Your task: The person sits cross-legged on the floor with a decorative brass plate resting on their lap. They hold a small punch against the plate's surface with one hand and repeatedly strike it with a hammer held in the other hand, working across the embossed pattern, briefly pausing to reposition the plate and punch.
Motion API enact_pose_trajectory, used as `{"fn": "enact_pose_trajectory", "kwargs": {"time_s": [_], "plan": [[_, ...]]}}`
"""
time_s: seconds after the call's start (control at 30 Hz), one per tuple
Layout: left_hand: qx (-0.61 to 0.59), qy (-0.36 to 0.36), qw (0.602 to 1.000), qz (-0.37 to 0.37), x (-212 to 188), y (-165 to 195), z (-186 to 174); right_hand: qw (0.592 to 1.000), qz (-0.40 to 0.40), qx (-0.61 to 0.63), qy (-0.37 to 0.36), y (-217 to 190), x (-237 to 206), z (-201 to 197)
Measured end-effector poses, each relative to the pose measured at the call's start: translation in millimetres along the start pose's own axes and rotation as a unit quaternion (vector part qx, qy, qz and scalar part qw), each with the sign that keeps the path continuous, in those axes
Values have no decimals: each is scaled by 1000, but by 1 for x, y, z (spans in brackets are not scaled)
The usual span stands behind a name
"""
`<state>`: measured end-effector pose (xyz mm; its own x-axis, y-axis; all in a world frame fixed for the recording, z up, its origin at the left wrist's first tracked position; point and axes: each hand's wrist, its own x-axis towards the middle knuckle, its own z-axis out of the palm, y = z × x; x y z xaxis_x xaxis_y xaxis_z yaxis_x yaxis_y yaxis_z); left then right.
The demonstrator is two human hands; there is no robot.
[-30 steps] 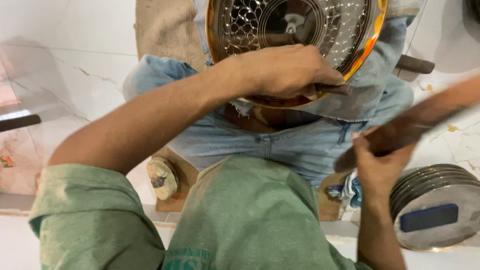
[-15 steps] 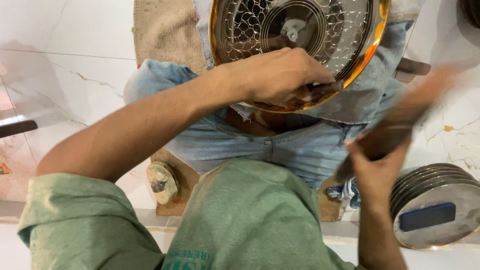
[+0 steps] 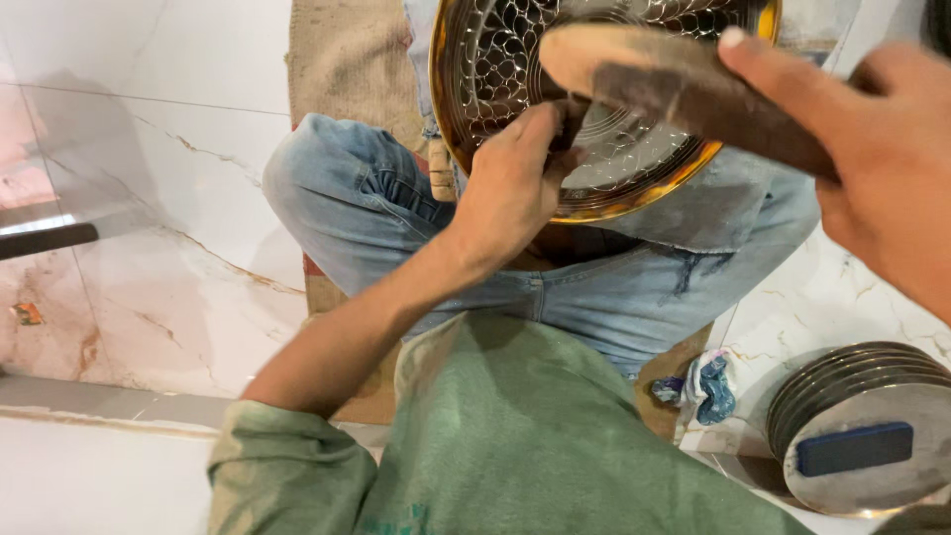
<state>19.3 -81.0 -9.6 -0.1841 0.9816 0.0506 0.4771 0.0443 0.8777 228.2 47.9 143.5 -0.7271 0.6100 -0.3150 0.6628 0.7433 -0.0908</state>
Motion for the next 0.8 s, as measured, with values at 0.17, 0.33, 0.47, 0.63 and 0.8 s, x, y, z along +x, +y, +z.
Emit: {"fn": "enact_pose_trajectory", "kwargs": {"time_s": [0.17, 0.33, 0.47, 0.63, 0.8], "plan": [[-4, 84, 992, -92, -22, 9, 6, 993, -66, -95, 26, -28, 10, -28], [-28, 151, 981, -119, -36, 14, 14, 984, -116, -99, 91, -65, 2, -62], [-53, 211, 974, -58, -34, 10, 5, 971, -79, -211, 82, -66, -29, -47], [-156, 288, 937, -117, -35, 8, -19, 968, -2, 89, 233, -29, -58, 29], [-86, 237, 959, -131, -36, 15, -5, 769, 17, 492, 409, -19, -46, 121]]}}
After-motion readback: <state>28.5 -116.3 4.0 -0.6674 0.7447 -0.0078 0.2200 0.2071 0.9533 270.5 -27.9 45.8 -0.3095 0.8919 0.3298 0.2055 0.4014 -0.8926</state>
